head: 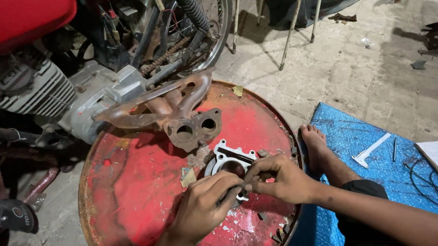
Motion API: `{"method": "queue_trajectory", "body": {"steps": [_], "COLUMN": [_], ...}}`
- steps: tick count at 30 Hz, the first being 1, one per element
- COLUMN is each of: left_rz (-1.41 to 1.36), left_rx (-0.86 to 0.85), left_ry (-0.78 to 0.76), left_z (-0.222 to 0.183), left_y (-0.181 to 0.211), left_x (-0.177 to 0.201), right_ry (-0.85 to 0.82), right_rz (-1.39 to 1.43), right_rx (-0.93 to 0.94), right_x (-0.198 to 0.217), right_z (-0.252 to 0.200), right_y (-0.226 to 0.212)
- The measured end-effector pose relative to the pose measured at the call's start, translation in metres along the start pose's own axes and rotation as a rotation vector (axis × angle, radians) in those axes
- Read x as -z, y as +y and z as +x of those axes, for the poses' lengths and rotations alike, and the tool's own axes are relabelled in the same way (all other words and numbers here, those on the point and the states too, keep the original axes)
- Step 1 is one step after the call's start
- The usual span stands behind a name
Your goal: A person is sanding the surface of a motorcycle cylinder block using a small piece of sandpaper.
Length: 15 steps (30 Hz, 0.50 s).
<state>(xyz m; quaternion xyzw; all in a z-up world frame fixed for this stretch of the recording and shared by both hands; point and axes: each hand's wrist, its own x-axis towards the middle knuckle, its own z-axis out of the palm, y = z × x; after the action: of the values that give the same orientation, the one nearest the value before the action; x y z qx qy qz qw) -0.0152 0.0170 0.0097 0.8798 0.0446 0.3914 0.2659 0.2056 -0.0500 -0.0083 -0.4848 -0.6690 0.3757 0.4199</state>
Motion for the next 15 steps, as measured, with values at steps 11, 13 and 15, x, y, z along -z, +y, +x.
{"method": "queue_trajectory", "body": {"steps": [11,13,15], "left_rz": [-0.051,-0.042,0.013], "left_rx": [0.038,0.034,0.066], "left_ry": [-0.021,-0.028,-0.042], "left_z": [-0.0035,-0.0043,-0.0066], "left_y": [-0.0046,-0.0045,-0.0060], "left_x": [-0.0046,-0.0061,-0.0085], "right_ry": [0.018,0.024,0.040], "right_rz": [-0.042,-0.049,-0.051], "right_rx": [-0.045,-0.067,-0.040], "right_x": [-0.0009,-0.0013,-0.0030], "right_z": [0.0009,0.0008,0.0009], "right_y": [-0.0060,-0.0048,0.0002]}}
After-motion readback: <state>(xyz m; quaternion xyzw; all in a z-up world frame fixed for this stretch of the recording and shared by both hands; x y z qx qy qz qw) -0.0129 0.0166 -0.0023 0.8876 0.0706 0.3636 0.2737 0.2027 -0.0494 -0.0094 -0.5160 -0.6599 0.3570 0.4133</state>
